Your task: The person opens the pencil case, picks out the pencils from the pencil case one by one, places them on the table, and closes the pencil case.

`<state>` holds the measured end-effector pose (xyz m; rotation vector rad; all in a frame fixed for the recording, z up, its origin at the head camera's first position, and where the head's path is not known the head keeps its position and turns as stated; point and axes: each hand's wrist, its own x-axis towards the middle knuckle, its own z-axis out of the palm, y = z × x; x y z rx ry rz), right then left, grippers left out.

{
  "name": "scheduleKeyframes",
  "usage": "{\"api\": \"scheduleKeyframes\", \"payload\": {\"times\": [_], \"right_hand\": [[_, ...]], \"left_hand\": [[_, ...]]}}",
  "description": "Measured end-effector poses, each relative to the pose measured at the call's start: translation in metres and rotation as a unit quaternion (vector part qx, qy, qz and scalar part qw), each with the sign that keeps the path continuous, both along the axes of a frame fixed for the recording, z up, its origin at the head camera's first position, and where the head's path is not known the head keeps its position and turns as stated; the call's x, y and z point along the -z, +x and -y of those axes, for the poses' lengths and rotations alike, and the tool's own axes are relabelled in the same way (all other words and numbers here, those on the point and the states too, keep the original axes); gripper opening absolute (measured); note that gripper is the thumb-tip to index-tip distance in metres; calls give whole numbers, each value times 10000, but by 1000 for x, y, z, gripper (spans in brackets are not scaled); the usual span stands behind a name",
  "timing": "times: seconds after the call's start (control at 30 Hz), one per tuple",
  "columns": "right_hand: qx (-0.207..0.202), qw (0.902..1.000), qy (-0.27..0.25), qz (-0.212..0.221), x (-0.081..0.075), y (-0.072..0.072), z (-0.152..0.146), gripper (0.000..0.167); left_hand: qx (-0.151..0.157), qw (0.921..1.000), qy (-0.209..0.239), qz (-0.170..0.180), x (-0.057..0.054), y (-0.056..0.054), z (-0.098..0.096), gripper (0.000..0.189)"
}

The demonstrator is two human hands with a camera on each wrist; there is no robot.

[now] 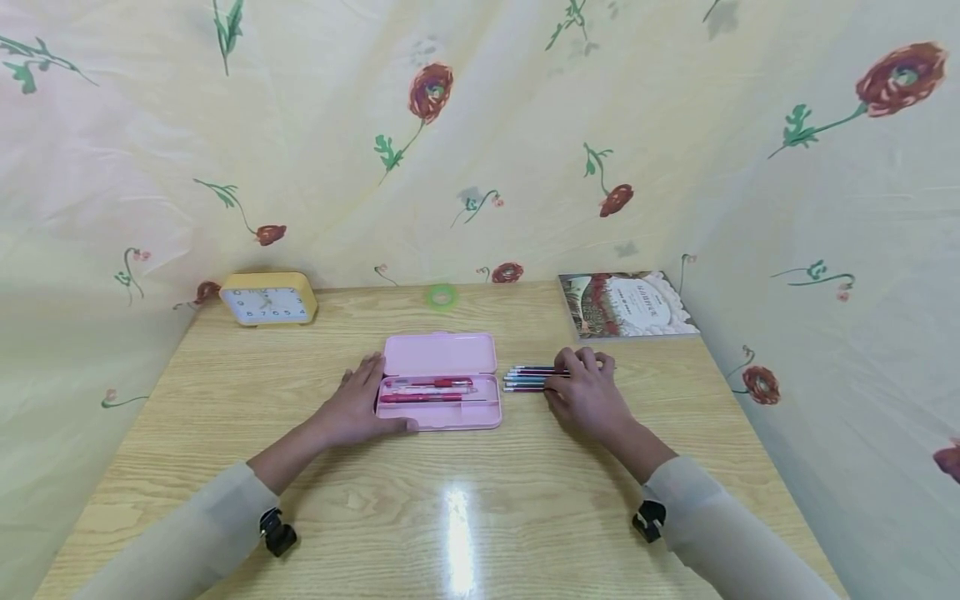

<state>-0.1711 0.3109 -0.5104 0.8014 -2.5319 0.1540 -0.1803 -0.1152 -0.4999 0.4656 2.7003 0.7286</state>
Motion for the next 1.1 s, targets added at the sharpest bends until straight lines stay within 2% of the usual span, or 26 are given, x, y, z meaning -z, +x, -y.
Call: {"api": "scheduleKeyframes", "payload": {"times": [0.1, 0.23, 0.43, 0.7, 0.9, 1.1], "right_hand": [[38, 10000, -26, 56, -1, 0, 2, 11], [58, 9992, -168, 355, -8, 0, 13, 13], [-301, 9961, -389, 736, -16, -3, 41, 17], [-622, 9889, -439, 1278, -16, -5, 79, 12], [-847, 9872, -221, 1331, -10, -5, 96, 10], [-835, 9879, -73, 1308, -6, -6, 102, 10]], "left_hand": [[-4, 10000, 15, 1, 0, 0, 0, 145], [-12, 10000, 20, 6, 1, -1, 1, 145], [-19, 10000, 25, 33, 0, -1, 1, 145], [-25, 10000, 65, 37, 2, -1, 0, 146], [-30, 10000, 44, 42, 2, 0, 0, 146], [-51, 10000, -9, 48, 1, -1, 0, 145]]}}
